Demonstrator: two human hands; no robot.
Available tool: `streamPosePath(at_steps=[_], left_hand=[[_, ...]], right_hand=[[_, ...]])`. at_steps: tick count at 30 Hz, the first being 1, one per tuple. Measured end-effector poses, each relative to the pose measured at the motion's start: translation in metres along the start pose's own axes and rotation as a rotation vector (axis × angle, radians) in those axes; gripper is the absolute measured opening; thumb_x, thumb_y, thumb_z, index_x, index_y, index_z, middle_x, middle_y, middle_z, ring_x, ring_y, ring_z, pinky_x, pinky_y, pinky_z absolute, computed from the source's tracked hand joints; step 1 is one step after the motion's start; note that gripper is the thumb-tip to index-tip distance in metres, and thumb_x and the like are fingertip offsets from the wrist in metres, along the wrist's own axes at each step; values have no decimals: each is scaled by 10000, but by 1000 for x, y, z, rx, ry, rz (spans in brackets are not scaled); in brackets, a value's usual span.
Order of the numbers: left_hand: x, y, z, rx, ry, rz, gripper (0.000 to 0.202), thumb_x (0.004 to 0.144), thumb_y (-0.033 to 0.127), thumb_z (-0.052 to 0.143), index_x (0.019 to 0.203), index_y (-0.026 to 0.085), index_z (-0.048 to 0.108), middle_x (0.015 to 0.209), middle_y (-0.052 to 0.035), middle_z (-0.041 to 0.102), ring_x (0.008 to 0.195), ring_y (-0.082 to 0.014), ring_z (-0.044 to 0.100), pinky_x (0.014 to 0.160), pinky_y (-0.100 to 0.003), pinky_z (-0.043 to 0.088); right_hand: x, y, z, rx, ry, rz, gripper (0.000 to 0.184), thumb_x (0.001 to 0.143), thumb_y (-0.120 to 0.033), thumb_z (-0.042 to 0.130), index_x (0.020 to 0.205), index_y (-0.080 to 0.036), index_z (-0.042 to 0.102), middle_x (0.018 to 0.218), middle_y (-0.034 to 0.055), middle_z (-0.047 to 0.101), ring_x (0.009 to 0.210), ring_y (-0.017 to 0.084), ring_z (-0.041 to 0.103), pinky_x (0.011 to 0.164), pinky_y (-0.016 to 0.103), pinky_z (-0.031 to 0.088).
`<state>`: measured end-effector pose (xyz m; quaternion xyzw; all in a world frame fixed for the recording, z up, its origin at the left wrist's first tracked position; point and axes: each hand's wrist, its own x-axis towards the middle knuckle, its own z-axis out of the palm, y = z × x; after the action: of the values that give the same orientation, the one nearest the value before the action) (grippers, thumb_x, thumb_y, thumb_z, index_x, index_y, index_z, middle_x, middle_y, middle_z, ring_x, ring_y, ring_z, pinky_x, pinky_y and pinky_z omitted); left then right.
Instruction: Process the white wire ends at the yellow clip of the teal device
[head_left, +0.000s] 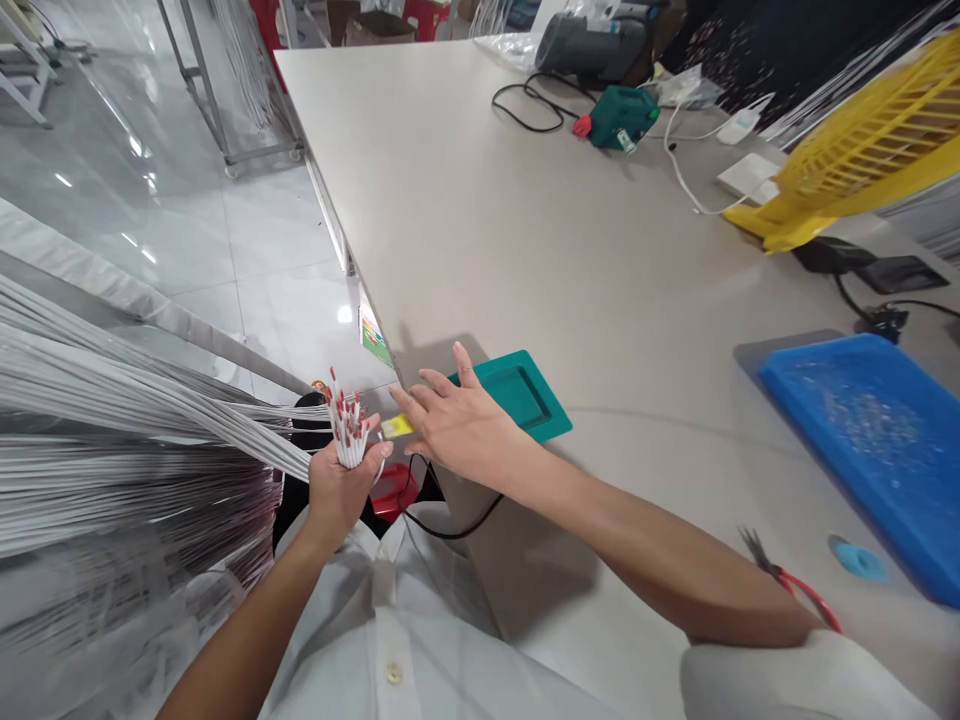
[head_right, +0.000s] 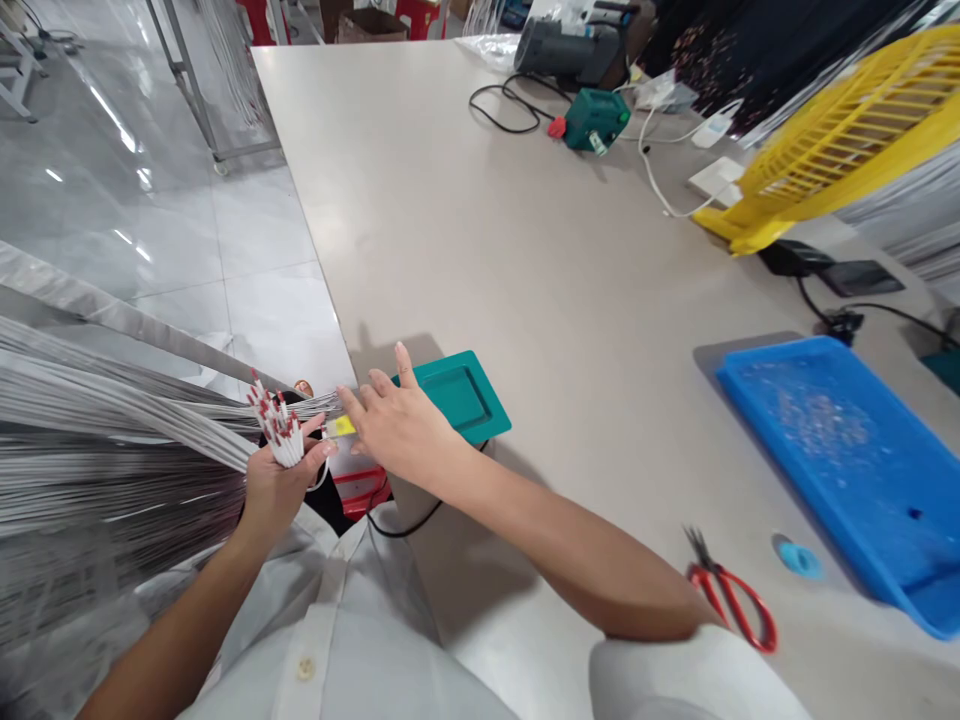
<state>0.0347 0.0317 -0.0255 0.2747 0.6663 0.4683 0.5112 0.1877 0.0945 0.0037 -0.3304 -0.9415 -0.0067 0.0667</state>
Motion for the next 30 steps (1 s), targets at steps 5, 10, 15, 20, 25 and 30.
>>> streamPosePath(at_steps=[5, 10, 15, 20, 25, 30], left_hand=[[-2, -3, -5, -31, 7, 16, 401, 565, 203, 725, 960, 148, 686, 575, 47, 584, 429, -53, 399, 431, -196, 367], [-8, -1, -15, -12, -21, 45, 437, 604, 263, 711, 1015, 137, 635, 575, 41, 582, 411, -53, 389, 401, -189, 342], [-18, 13, -22, -34, -41, 47, 343, 619, 251, 695, 923, 140, 581, 544, 52, 582, 386, -47, 379, 373, -174, 323], [-23, 12, -26, -84, -115, 63, 162, 644, 242, 674, 737, 155, 575, 452, 72, 509, 368, -48, 384, 361, -169, 303], [-24, 6, -29, -60, -189, 77, 142, 690, 275, 648, 668, 137, 621, 401, 56, 460, 365, -53, 371, 358, -177, 288], [-25, 5, -30, -62, -229, 75, 170, 702, 306, 647, 686, 137, 636, 396, 61, 433, 354, -46, 335, 347, -175, 239]], right_hand=[[1, 2, -2, -6, -23, 1, 689, 752, -495, 580, 1288, -111, 382, 953, 124, 618, 1027, 297, 476, 992, 645, 149], [-2, 0, -7, 69, 75, -26, 660, 761, -567, 513, 1226, -103, 456, 1004, 147, 608, 1044, 305, 474, 981, 623, 193], [-13, -26, -6, 303, 364, 47, 228, 864, -228, 461, 1025, -152, 604, 907, 91, 648, 831, 179, 577, 797, 356, 469], [-16, -49, 8, 825, 385, 252, 202, 852, -219, 472, 961, -176, 637, 843, 78, 647, 779, 152, 604, 710, 293, 519], [-10, -56, 16, 1141, 450, 311, 131, 810, -221, 558, 862, -200, 676, 791, 44, 666, 703, 124, 609, 669, 266, 512], [-5, -68, 21, 1325, 551, 467, 142, 782, -263, 582, 693, -196, 669, 638, 21, 637, 637, 134, 578, 604, 272, 499]])
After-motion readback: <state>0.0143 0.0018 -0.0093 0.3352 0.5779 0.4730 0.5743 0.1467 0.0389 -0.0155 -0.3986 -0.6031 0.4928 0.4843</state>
